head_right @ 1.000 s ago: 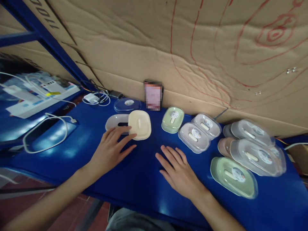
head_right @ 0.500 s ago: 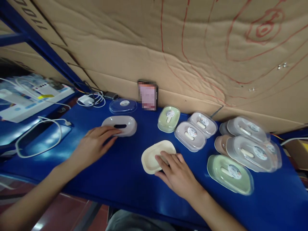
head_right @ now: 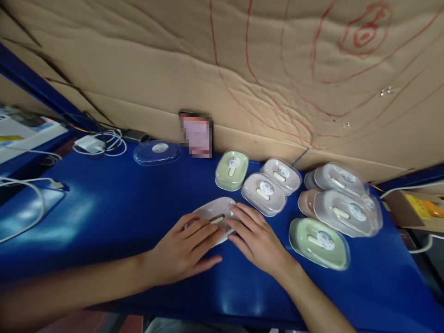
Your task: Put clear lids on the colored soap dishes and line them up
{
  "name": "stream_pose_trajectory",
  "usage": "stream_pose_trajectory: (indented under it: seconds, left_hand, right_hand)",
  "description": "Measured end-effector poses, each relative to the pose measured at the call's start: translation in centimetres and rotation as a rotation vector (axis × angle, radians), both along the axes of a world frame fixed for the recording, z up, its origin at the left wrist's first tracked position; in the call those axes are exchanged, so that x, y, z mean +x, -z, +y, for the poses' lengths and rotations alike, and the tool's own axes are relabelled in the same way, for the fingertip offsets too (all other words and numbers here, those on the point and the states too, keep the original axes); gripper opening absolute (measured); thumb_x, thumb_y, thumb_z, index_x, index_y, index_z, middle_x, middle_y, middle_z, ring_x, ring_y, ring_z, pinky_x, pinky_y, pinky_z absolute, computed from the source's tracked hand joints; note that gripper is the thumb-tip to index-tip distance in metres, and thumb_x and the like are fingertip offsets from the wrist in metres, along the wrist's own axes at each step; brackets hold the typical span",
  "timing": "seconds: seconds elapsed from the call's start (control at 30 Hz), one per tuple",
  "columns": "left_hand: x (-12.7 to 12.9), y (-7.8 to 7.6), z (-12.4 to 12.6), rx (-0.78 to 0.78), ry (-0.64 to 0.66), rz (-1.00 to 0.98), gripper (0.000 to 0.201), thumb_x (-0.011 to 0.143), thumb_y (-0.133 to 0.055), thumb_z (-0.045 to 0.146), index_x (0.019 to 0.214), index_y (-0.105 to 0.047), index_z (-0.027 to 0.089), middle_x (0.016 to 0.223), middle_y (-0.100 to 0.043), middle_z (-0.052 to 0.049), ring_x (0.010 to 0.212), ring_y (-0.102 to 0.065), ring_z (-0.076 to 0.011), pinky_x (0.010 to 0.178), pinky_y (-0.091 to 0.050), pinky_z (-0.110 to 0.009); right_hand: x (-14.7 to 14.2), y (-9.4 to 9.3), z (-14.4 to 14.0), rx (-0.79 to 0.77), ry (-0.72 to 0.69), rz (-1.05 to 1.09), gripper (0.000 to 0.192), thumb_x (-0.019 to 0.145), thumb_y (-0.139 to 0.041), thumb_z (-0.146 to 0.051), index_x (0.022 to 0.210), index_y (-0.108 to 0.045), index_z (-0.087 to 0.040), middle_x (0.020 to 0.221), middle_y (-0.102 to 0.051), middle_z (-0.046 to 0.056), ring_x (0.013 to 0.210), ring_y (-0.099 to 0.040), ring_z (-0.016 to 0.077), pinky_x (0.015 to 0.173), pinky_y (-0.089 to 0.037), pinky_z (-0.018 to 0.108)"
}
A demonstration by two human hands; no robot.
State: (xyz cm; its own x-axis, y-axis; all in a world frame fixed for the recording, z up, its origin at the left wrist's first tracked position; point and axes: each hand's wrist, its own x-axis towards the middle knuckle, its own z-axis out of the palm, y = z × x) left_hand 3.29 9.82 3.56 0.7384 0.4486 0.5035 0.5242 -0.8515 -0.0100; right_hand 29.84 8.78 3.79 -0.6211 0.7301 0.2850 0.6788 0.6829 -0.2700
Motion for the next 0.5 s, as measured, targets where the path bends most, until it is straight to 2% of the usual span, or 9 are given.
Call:
stream_pose_trajectory:
  seconds: [0.1,0.2,0.3,0.37,0.4,0.47,0.5]
  left_hand:
    - [-0.5,1.0,0.3,-0.040,0.012,0.025,0.036,0.107,-0.059,0.038,0.136,-0.067,0.018,0.126,-0.075,-0.008,0.117,-0.066,-0.0248,0.108,-0.047,-0.044]
    - [-0.9,1.2,0.9,-0.063,0.048,0.067,0.030,0.101,-0.062,0.024,0.129,-0.071,0.019,0.123,-0.075,-0.008,0.117,-0.067,-0.0242,0.115,-0.046,-0.044]
    - [-1.6,0.8,2.8,-0.103,0.123,0.041,0.026,0.102,-0.062,0.033,0.121,-0.073,0.019,0.117,-0.076,-0.008,0.115,-0.068,-0.0243,0.113,-0.048,-0.043]
    - [-2.8,0.2,5.3,-0.122,0.127,-0.039,0.025,0.105,-0.059,0.039,0.110,-0.074,0.020,0.114,-0.077,-0.008,0.109,-0.069,-0.0232,0.106,-0.052,-0.041]
    - [-3.8,-0.1,6.8,-0.114,0.078,-0.074,0.023,0.106,-0.057,0.035,0.107,-0.074,0.021,0.115,-0.077,-0.009,0.109,-0.070,-0.0231,0.104,-0.052,-0.041]
    - [-6.3,-0.6,10.0,-0.140,-0.225,-0.092,0.021,0.104,-0.055,0.025,0.113,-0.073,0.020,0.123,-0.075,-0.011,0.117,-0.069,-0.0254,0.105,-0.051,-0.044]
    - [-7.8,-0.9,11.5,-0.160,-0.382,-0.065,0.025,0.103,-0.055,0.025,0.122,-0.071,0.017,0.134,-0.070,-0.015,0.127,-0.065,-0.0299,0.110,-0.049,-0.048]
  right_hand:
    - [0.2,0.5,0.0,0.031,0.003,-0.104,0.040,0.106,-0.063,-0.032,0.144,-0.065,-0.022,0.161,-0.057,0.010,0.153,-0.049,0.0316,0.120,-0.053,0.056]
    - [0.3,1.4,0.0,0.057,-0.010,-0.197,0.047,0.105,-0.056,-0.013,0.151,-0.060,-0.024,0.164,-0.054,0.007,0.157,-0.045,0.0280,0.126,-0.046,0.056]
    - [0.2,2.0,0.1,0.035,-0.053,-0.210,0.056,0.102,-0.051,-0.004,0.155,-0.057,-0.025,0.163,-0.055,0.006,0.158,-0.043,0.0249,0.128,-0.044,0.053]
    - [0.1,2.1,0.1,0.049,-0.061,-0.186,0.056,0.103,-0.052,-0.006,0.156,-0.055,-0.024,0.162,-0.057,0.007,0.156,-0.046,0.0253,0.127,-0.045,0.053]
    - [0.0,2.2,0.1,0.063,-0.062,-0.170,0.055,0.104,-0.054,-0.008,0.157,-0.055,-0.024,0.161,-0.058,0.007,0.155,-0.047,0.0259,0.126,-0.046,0.053]
    - [-0.1,2.2,0.0,0.085,-0.072,-0.141,0.054,0.105,-0.057,-0.013,0.158,-0.053,-0.023,0.159,-0.059,0.008,0.153,-0.050,0.0272,0.122,-0.050,0.052]
    - [-0.2,2.2,-0.1,0.088,-0.083,-0.131,0.054,0.105,-0.058,-0.015,0.158,-0.053,-0.023,0.159,-0.059,0.009,0.152,-0.051,0.0277,0.120,-0.052,0.051]
